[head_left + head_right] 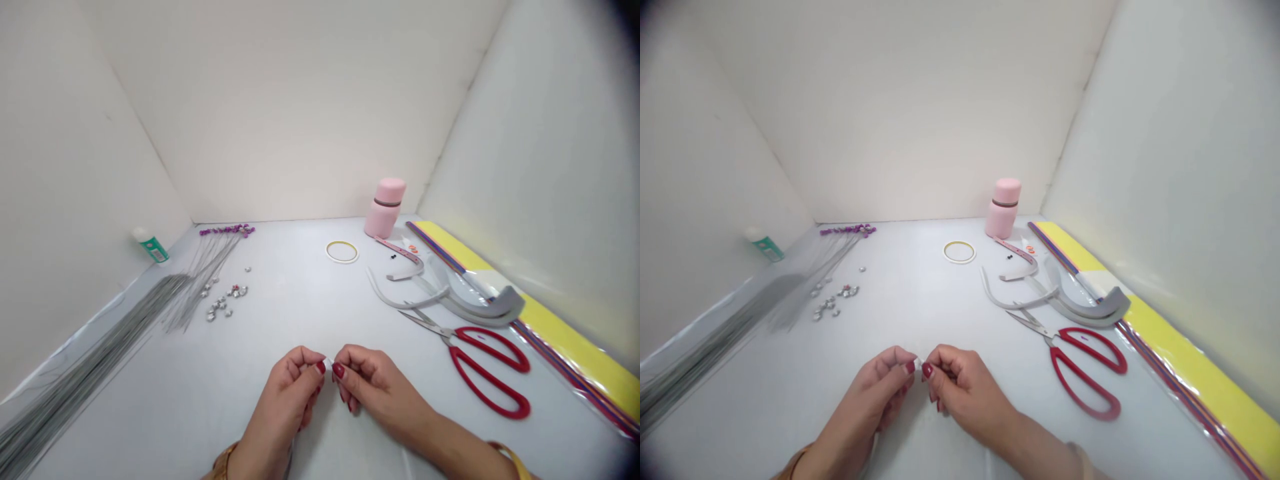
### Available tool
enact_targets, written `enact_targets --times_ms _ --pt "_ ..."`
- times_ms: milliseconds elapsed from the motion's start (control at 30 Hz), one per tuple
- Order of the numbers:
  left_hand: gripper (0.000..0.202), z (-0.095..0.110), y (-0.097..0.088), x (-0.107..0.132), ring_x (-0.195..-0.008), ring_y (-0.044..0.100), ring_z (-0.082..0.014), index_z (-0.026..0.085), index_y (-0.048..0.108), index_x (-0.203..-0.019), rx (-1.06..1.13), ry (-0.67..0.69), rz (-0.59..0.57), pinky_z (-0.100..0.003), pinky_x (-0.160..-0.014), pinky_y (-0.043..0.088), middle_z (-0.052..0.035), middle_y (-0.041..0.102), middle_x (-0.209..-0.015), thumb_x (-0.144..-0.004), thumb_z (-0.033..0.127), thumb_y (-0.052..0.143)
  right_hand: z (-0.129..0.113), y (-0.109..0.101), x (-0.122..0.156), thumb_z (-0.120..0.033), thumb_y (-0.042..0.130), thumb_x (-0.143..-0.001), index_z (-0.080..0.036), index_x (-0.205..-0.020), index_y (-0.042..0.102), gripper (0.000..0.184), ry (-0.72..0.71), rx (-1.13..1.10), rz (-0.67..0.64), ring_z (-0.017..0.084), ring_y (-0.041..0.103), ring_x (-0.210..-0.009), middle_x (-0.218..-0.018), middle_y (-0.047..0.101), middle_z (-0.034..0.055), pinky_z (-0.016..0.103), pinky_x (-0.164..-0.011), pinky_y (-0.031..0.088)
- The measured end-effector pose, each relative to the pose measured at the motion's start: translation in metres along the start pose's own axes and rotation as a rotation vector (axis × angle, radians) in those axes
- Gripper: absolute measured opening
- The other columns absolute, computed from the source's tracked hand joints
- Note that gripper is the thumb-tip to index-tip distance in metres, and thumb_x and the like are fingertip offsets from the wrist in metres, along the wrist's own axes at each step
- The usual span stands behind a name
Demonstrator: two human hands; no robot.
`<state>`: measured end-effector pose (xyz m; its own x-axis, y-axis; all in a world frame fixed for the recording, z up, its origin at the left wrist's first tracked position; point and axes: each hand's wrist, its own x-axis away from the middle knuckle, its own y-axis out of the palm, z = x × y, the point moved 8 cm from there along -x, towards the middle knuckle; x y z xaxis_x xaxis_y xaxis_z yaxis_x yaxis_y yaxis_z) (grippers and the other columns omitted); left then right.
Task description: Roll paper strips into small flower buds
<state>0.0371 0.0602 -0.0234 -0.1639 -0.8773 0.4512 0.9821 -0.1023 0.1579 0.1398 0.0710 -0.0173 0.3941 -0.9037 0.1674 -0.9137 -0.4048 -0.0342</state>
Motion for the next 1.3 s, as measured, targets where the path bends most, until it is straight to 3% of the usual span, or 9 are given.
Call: enact_targets --times_ms 300,467,633,800,900,1000,1133,1200,1300 --pt "0.014 0.0 -0.001 -0.002 -0.04 0.028 -0.0046 0.015 0.053 -0.075 -0.065 0.052 -0.039 -0.015 -0.036 0.018 0.0061 0.043 -0.051 -0.078 0.028 0.051 0.001 0.001 0.001 -0.039 0.052 -0.08 -0.016 -0.068 0.052 0.027 0.013 -0.038 -0.026 0.009 0.045 -0.047 -0.054 0.049 -0.0034 0.02 -0.048 0.035" --pt "0.017 0.012 -0.001 -0.004 -0.05 0.046 -0.0093 0.012 0.057 -0.07 -0.147 0.178 -0.048 -0.02 -0.048 0.038 0.0009 0.055 -0.057 -0.073 0.029 0.06 0.003 0.003 0.001 -0.04 0.05 -0.081 -0.015 -0.068 0.051 0.028 0.037 -0.091 -0.055 0.008 0.046 -0.046 -0.055 0.051 -0.0028 0.02 -0.048 0.035" --pt "0.018 0.012 -0.009 -0.004 -0.053 0.047 -0.0108 0.014 0.056 -0.063 -0.216 0.225 0.046 -0.021 -0.052 0.038 0.0027 0.053 -0.053 -0.073 0.028 0.059 -0.005 0.003 0.004 -0.034 0.042 -0.086 -0.016 -0.068 0.051 0.027 -0.075 0.152 -0.032 0.009 0.044 -0.049 -0.056 0.048 -0.003 0.02 -0.049 0.034" --pt "0.01 0.012 -0.009 -0.002 -0.063 0.052 -0.0129 0.016 0.054 -0.069 -0.201 0.3 0.024 -0.023 -0.06 0.041 0.0005 0.058 -0.065 -0.075 0.023 0.056 -0.014 0.0 0.006 -0.029 0.045 -0.085 -0.017 -0.061 0.048 0.027 -0.168 0.375 0.031 0.009 0.039 -0.049 -0.052 0.042 -0.0048 0.02 -0.048 0.03" --pt "0.01 0.018 -0.012 0.0 -0.067 0.053 -0.0133 0.017 0.051 -0.068 -0.198 0.332 0.062 -0.023 -0.063 0.041 0.0005 0.058 -0.068 -0.073 0.02 0.059 -0.011 0.001 0.005 -0.03 0.044 -0.085 -0.017 -0.061 0.047 0.028 -0.142 0.343 0.008 0.008 0.038 -0.048 -0.051 0.043 -0.0048 0.02 -0.047 0.03" --pt "0.016 0.015 -0.014 -0.004 -0.06 0.05 -0.0105 0.017 0.047 -0.064 -0.107 0.264 0.085 -0.02 -0.057 0.039 0.0036 0.054 -0.06 -0.07 0.018 0.062 -0.009 0.004 0.005 -0.03 0.043 -0.086 -0.017 -0.062 0.049 0.028 -0.137 0.303 -0.024 0.009 0.041 -0.048 -0.051 0.045 -0.0041 0.02 -0.048 0.032" --pt "0.01 0.005 -0.01 -0.01 -0.051 0.045 -0.0082 0.016 0.051 -0.075 -0.009 0.157 0.003 -0.019 -0.052 0.037 0.0059 0.051 -0.054 -0.072 0.02 0.06 -0.003 0.006 0.004 -0.032 0.043 -0.086 -0.016 -0.068 0.054 0.027 -0.08 0.196 -0.051 0.009 0.043 -0.047 -0.051 0.046 -0.0038 0.02 -0.048 0.034" --pt "0.013 0.007 -0.007 -0.01 -0.054 0.048 -0.0094 0.015 0.057 -0.085 -0.093 0.175 -0.052 -0.021 -0.055 0.039 0.0026 0.056 -0.061 -0.075 0.022 0.058 0.0 0.006 0.002 -0.033 0.046 -0.084 -0.016 -0.067 0.053 0.026 -0.05 0.132 -0.043 0.009 0.044 -0.046 -0.051 0.046 -0.0039 0.02 -0.047 0.034" --pt "0.013 0.015 -0.007 -0.007 -0.062 0.053 -0.0132 0.014 0.063 -0.08 -0.281 0.253 -0.064 -0.024 -0.062 0.042 -0.002 0.062 -0.068 -0.076 0.023 0.056 0.003 0.004 0.001 -0.032 0.05 -0.081 -0.016 -0.065 0.052 0.023 -0.022 0.081 -0.009 0.009 0.044 -0.045 -0.051 0.047 -0.0041 0.02 -0.046 0.034"
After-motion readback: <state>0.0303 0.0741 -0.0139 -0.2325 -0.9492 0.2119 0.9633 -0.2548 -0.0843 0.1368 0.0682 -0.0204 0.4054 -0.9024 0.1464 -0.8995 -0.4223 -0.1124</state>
